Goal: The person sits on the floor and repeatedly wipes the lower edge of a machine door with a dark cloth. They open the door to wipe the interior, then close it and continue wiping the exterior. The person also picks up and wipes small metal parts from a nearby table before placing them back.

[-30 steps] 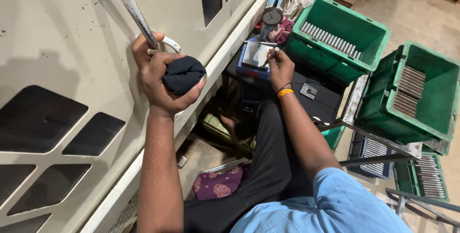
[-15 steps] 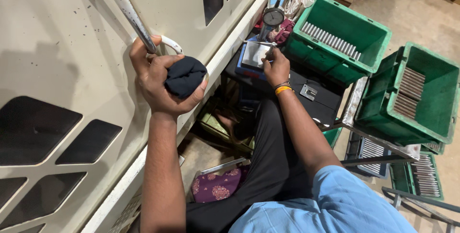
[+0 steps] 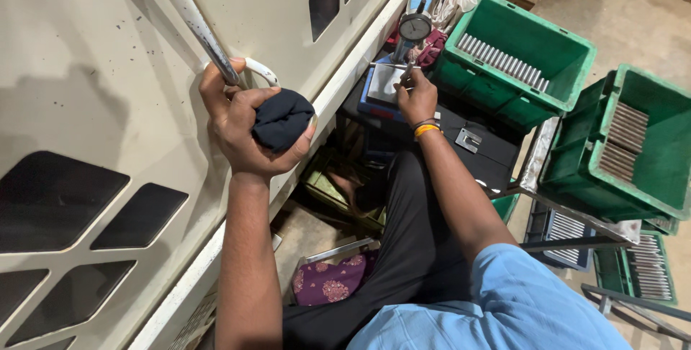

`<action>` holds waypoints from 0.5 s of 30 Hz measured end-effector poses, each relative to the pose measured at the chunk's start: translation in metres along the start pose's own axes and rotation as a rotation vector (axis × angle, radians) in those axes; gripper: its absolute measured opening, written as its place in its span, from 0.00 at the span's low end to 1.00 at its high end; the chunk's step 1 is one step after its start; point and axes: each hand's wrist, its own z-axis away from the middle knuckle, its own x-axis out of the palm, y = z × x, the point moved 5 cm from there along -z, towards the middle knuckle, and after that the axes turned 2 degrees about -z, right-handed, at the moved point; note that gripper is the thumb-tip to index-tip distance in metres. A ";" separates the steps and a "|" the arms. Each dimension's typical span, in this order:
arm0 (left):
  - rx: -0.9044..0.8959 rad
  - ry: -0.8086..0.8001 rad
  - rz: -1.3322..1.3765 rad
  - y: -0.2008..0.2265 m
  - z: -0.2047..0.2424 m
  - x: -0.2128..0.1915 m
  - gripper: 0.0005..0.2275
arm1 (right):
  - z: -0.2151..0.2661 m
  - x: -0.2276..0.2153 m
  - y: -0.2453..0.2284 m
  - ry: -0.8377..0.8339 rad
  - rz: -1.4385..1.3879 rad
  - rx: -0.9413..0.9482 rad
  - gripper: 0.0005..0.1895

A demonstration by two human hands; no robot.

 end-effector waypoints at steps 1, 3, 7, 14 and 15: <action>0.005 0.003 -0.001 0.000 0.000 0.000 0.20 | -0.002 0.001 0.000 0.003 0.009 -0.010 0.10; 0.006 0.006 -0.001 0.000 0.000 0.001 0.20 | -0.007 0.004 0.003 -0.004 0.010 0.021 0.11; 0.005 0.005 -0.001 -0.001 0.000 0.002 0.20 | -0.015 0.011 0.009 -0.027 -0.015 0.048 0.12; 0.003 0.003 -0.014 0.003 -0.001 0.001 0.20 | -0.022 0.016 0.017 -0.001 -0.025 0.004 0.12; 0.007 0.009 -0.017 0.003 -0.001 0.002 0.20 | -0.022 0.017 0.018 -0.004 -0.012 0.003 0.12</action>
